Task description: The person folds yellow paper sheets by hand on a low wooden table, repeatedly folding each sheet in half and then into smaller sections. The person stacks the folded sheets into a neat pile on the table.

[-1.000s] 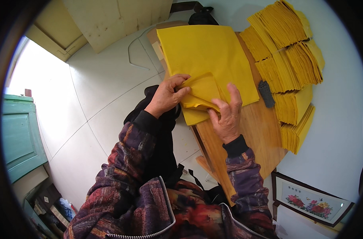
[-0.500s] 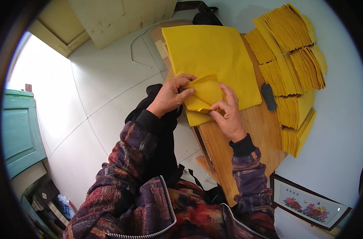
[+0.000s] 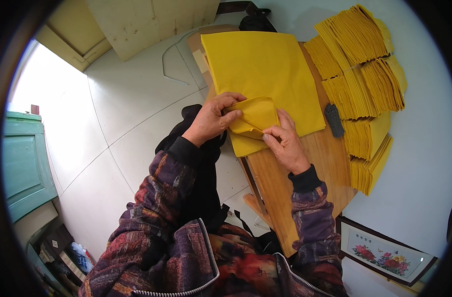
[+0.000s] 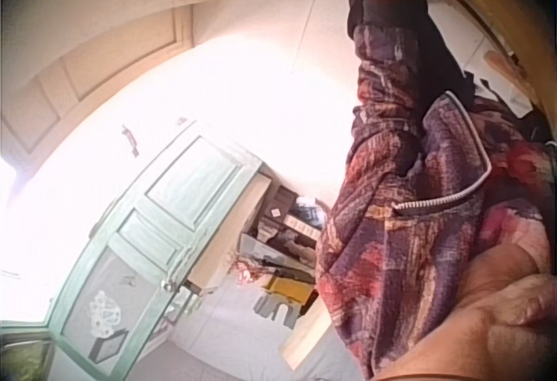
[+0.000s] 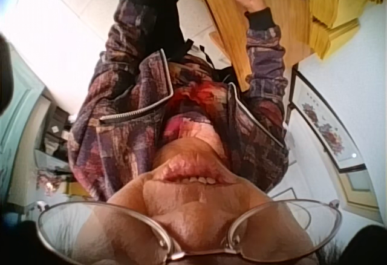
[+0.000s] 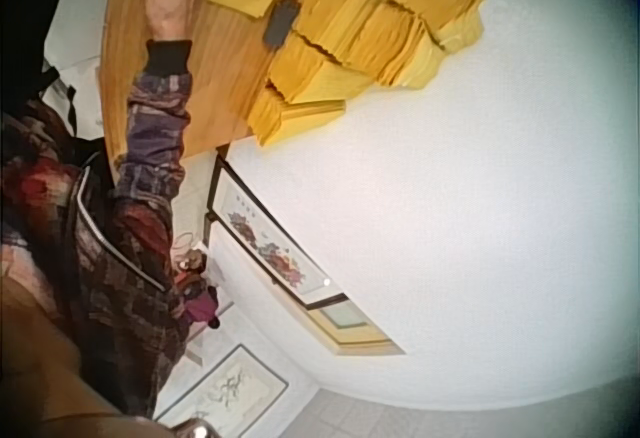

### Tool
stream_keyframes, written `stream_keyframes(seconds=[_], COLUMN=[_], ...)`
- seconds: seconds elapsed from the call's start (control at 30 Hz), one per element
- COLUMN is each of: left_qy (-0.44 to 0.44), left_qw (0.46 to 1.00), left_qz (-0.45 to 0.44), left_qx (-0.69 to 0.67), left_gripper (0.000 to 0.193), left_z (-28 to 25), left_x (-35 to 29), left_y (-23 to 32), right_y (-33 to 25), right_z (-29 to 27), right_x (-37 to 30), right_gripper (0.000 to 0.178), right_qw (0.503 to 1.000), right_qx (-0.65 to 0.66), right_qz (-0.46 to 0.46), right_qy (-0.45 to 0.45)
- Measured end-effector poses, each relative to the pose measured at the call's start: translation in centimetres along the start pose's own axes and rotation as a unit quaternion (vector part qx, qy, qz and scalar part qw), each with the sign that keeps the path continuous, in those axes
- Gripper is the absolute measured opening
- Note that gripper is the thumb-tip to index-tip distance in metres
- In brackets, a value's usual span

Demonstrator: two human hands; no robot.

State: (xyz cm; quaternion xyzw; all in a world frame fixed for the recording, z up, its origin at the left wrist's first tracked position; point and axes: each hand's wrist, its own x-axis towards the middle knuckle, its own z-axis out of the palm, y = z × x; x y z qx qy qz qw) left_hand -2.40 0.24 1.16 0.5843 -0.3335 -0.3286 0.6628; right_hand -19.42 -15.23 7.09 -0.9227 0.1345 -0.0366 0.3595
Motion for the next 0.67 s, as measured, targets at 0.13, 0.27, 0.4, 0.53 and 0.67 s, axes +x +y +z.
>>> stream_keyframes(seconds=[0.13,0.27,0.4,0.53,0.67], left_qy=[-0.001,-0.016,-0.004,-0.002,-0.005], left_qw=[1.000,1.000,1.000,1.000,1.000], left_qz=[0.006,-0.003,0.001,0.000,0.003], left_qx=[0.011,0.018,0.007,0.009,0.013], left_gripper=[0.008,0.015,0.008,0.008,0.010], left_z=[-0.02,-0.27,-0.07,-0.03,-0.18], left_x=[-0.01,0.01,0.03,-0.04,0.07], left_y=[0.00,-0.09,-0.03,0.00,-0.32], right_y=[-0.08,-0.18,-0.36,-0.49,-0.58], right_z=[-0.10,-0.02,0.05,0.19,0.23], right_x=[-0.07,-0.11,-0.17,-0.20,-0.23], right_gripper=[0.017,0.013,0.007,0.005,0.005], right_qw=[1.000,1.000,1.000,0.999,0.999], right_qx=[-0.001,0.004,0.015,0.028,0.024], right_qz=[0.002,0.010,0.025,0.033,0.031], right_qy=[-0.006,-0.003,-0.005,-0.004,-0.004])
